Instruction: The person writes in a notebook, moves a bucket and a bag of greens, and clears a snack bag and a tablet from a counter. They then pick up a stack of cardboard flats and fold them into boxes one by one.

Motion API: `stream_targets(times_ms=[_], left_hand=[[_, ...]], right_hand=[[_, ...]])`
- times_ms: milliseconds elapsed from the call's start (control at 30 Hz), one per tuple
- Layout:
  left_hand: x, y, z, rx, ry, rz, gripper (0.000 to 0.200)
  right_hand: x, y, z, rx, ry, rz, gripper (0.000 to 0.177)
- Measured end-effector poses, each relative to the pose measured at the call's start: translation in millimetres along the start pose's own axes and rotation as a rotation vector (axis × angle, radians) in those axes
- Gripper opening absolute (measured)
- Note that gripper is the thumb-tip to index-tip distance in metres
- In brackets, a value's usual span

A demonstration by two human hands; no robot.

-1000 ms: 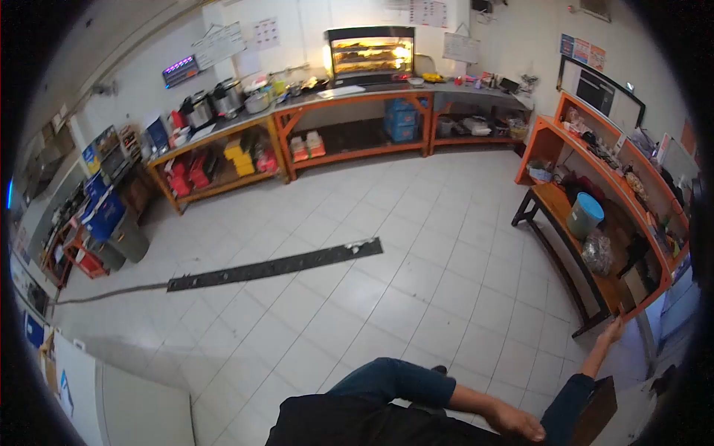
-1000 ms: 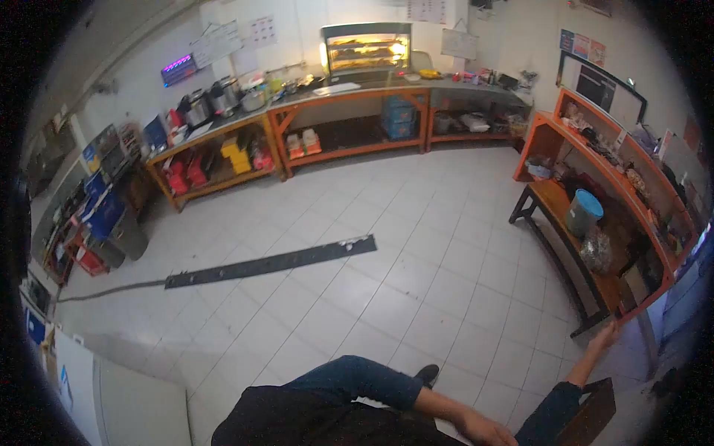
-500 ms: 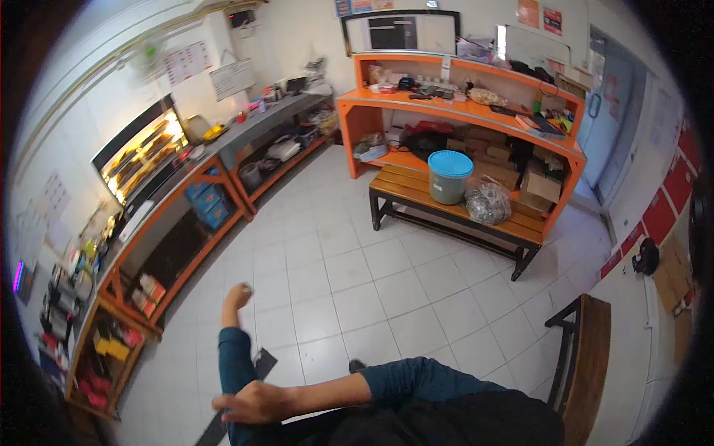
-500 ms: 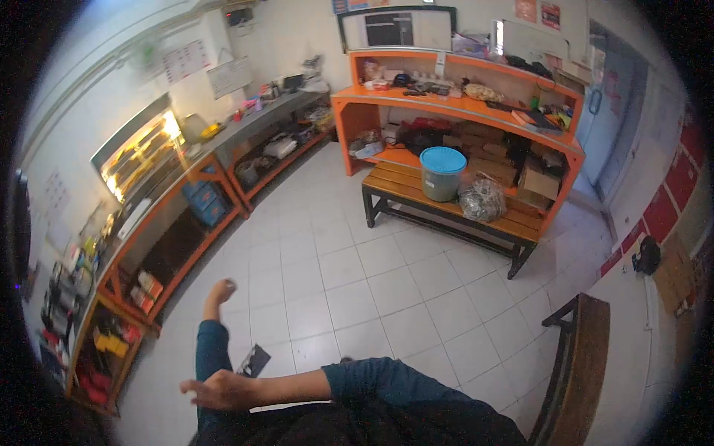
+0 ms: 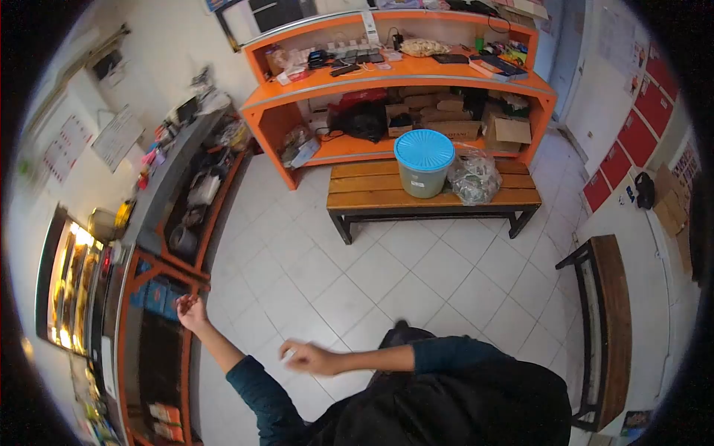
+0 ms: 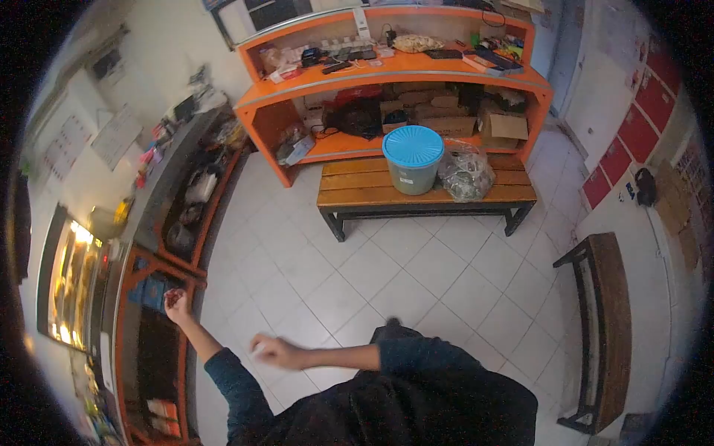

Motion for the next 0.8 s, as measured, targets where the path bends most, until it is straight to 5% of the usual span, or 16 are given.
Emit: stream_targets(times_ms=[33, 67, 100, 233, 267, 300, 333, 400, 467, 533, 600, 667, 700, 733, 800], left_hand=[[-35.9, 6.7, 21.2, -0.044, -0.082, 0.055, 0.010], [-69.6, 8.7, 45.2, -0.087, -0.151, 0.100, 0.009], [-101.5, 10.5, 63.7, -0.136, -0.221, 0.116, 0.008], [-208.3, -23.5, 108.1, -0.096, -0.476, 0.165, 0.009], [-223.3, -54.6, 127.6, 0.121, -0.645, 0.028, 0.013], [-237.1, -73.6, 133.5, 0.214, -0.590, 0.204, 0.014], [-242.8, -103.7, 145.3, 0.276, -0.595, 0.342, 0.014], [-253.9, -110.8, 151.6, 0.652, -0.549, 0.423, 0.011], [-245.6, -138.4, 179.6, 0.584, -0.558, 0.474, 0.011], [-237.3, -165.3, 217.5, 0.835, -0.447, 0.388, 0.012], [-236.0, -175.4, 256.2, 0.923, -0.389, 0.418, 0.012], [-251.3, -175.7, 315.1, 0.986, -0.339, 0.456, 0.014], [-264.5, -174.9, 345.7, 1.014, -0.318, 0.476, 0.015], [-276.5, -176.8, 376.4, 0.941, -0.356, 0.537, 0.010], [-309.5, -179.8, 453.1, 0.799, -0.478, 0.719, 0.014]], right_hand=[[36.7, -45.6, 15.6, 0.098, 0.063, -0.079, 0.014], [61.1, -91.2, 29.5, 0.305, -0.237, -0.241, 0.013], [70.4, -139.1, 29.7, 0.312, 0.272, 0.043, 0.012], [138.8, -303.8, 24.0, 0.962, 0.561, 0.251, 0.021], [175.4, -353.9, 12.2, 1.007, 0.512, 0.361, 0.019], [292.3, -425.1, -8.5, 1.146, 0.301, 0.663, 0.019], [215.1, -441.7, -2.2, 1.400, 0.296, 0.709, 0.019], [187.6, -505.8, 4.5, 1.715, 0.064, 0.759, 0.023], [179.8, -575.1, 11.6, 1.891, -0.022, 0.767, 0.033], [215.2, -651.6, -2.1, 1.685, -0.277, 0.723, 0.047], [189.9, -686.9, 20.6, 1.908, -0.231, 0.794, 0.050], [173.1, -706.5, 51.2, 2.417, -0.212, 0.694, 0.049], [221.4, -736.4, 21.5, 2.293, -0.409, 0.742, 0.052], [240.0, -745.0, 11.4, 2.425, -0.362, 0.649, 0.058], [224.9, -733.6, 34.8, 2.664, -0.481, 0.466, 0.042]])
Point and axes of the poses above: each hand's wrist, its own z-axis towards the middle knuckle, its own y-axis out of the palm, x = y × z, the point moved 2 cm from there along z, towards the middle knuckle, and after that the axes turned 1 degree about z, right-handed, at the moved point
